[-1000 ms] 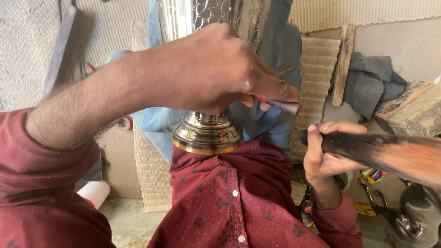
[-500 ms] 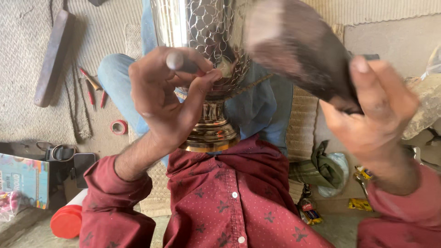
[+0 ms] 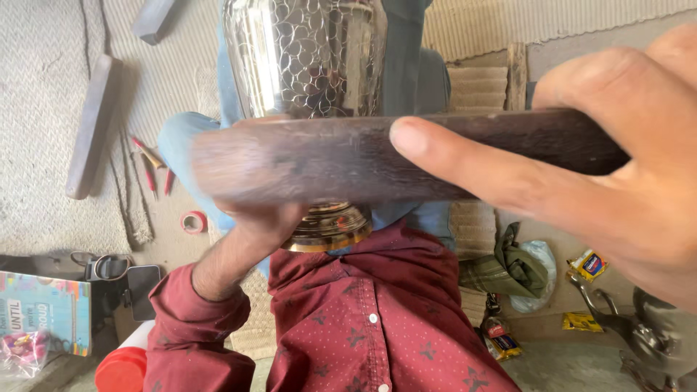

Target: The person sits on the floor with a silver-plated brass vase held between their legs. They hold a small punch against the vase surface and strike it with a wooden mallet, working repeated spots to emboss a honeycomb pattern into the metal, repositioning the punch around the vase as they go.

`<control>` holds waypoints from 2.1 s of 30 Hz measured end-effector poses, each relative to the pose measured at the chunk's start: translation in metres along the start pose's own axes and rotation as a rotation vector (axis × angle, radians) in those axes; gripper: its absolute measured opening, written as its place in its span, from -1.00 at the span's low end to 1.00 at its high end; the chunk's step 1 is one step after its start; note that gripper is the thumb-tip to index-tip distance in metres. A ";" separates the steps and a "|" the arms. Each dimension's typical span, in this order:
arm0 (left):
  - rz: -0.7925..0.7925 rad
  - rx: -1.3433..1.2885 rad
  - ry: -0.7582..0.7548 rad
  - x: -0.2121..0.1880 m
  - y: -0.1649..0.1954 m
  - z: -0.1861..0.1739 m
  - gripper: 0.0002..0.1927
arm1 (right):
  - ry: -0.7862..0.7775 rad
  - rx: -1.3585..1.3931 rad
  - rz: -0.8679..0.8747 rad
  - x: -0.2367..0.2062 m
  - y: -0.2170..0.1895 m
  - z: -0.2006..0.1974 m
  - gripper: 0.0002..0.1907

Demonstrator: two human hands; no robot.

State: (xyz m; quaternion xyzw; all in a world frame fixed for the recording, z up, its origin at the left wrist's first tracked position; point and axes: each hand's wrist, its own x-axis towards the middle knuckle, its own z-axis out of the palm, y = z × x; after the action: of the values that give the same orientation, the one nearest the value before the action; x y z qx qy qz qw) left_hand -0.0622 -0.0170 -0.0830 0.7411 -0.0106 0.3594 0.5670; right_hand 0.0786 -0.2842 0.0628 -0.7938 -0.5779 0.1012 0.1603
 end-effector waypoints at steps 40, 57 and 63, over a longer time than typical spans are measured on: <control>0.288 0.097 -1.436 0.136 0.038 0.033 -0.50 | 0.958 0.459 0.702 -0.086 -0.033 0.255 -0.52; 0.231 0.188 -1.465 0.142 0.037 0.047 -0.48 | 0.678 0.007 0.738 -0.082 -0.031 0.231 -0.14; 0.291 0.238 -1.245 0.138 0.046 0.028 -0.46 | 0.708 0.123 0.637 -0.080 -0.019 0.209 -0.32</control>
State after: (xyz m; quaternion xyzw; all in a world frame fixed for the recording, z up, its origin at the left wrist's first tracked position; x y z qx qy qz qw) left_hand 0.0353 -0.0036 0.0280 0.8596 -0.3974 -0.0655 0.3145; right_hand -0.0357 -0.3257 -0.1261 -0.9062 -0.2088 -0.0973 0.3547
